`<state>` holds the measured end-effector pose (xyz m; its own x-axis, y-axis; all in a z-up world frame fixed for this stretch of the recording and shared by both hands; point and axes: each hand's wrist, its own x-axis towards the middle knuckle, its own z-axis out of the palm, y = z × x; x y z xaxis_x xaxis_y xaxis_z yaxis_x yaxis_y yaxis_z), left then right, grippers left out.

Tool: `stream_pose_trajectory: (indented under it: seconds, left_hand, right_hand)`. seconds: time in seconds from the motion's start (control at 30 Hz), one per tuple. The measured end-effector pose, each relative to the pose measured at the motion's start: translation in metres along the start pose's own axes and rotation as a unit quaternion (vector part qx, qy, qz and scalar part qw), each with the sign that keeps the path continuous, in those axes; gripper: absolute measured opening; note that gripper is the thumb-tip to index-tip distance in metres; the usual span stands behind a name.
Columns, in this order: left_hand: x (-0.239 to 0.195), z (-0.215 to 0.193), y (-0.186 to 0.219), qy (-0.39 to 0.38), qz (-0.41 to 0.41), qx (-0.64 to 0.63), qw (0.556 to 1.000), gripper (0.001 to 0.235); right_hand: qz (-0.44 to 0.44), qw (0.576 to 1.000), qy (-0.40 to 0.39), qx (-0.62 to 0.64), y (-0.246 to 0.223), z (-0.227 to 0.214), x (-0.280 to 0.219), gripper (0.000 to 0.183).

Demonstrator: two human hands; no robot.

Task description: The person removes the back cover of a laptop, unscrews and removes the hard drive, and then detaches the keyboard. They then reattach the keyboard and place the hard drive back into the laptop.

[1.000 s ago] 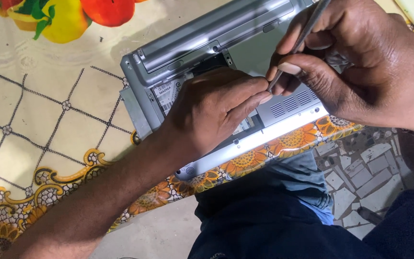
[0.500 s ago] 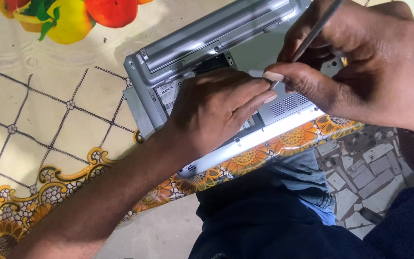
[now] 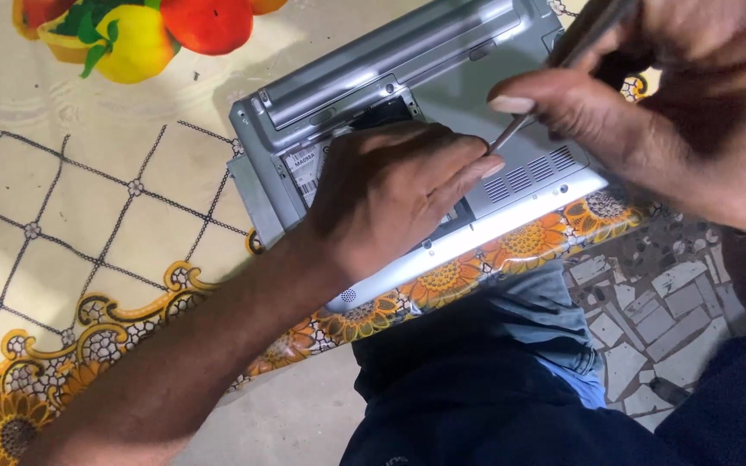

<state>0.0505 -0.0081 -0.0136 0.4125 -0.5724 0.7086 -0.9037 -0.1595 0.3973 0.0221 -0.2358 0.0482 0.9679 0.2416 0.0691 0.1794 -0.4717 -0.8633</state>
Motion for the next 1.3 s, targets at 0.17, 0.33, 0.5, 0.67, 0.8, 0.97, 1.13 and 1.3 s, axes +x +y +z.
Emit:
stream_pose_trajectory:
  seconds: [0.17, 0.33, 0.5, 0.67, 0.8, 0.97, 1.13, 1.3]
  left_hand:
    - [-0.001, 0.0, 0.001, -0.073, -0.021, 0.02, 0.997, 0.013]
    - [-0.002, 0.003, 0.001, -0.025, 0.001, 0.037, 0.999, 0.009]
    - [-0.004, 0.005, 0.001, -0.073, -0.017, 0.021, 0.997, 0.016]
    - [0.0, 0.0, 0.004, -0.025, 0.004, 0.035, 0.999, 0.008]
    - [0.0, -0.001, 0.006, -0.058, -0.01, 0.004, 0.998, 0.004]
    - [-0.002, 0.0, 0.004, -0.031, 0.002, 0.053, 0.998, 0.01]
    - [-0.001, -0.002, 0.006, -0.061, -0.011, 0.003, 0.998, 0.008]
    - [-0.003, -0.001, 0.003, -0.074, 0.0, 0.011, 0.997, 0.013]
  right_hand:
    - [0.068, 0.995, -0.051, 0.047, 0.012, -0.005, 0.005, 0.045]
    - [-0.079, 0.996, 0.019, -0.034, -0.037, 0.002, -0.009, 0.011]
    - [-0.08, 0.996, -0.007, -0.03, -0.035, 0.0, -0.007, 0.04]
    - [-0.018, 0.999, -0.007, 0.049, 0.003, -0.003, 0.002, 0.02]
    - [0.031, 0.997, -0.027, 0.07, 0.017, -0.005, 0.002, 0.029]
    - [-0.004, 1.0, -0.024, 0.013, -0.02, -0.001, -0.007, 0.03]
    - [-0.125, 0.99, -0.01, -0.068, -0.051, -0.001, -0.007, 0.013]
    - [-0.012, 0.999, -0.01, -0.043, -0.042, -0.004, -0.002, 0.023]
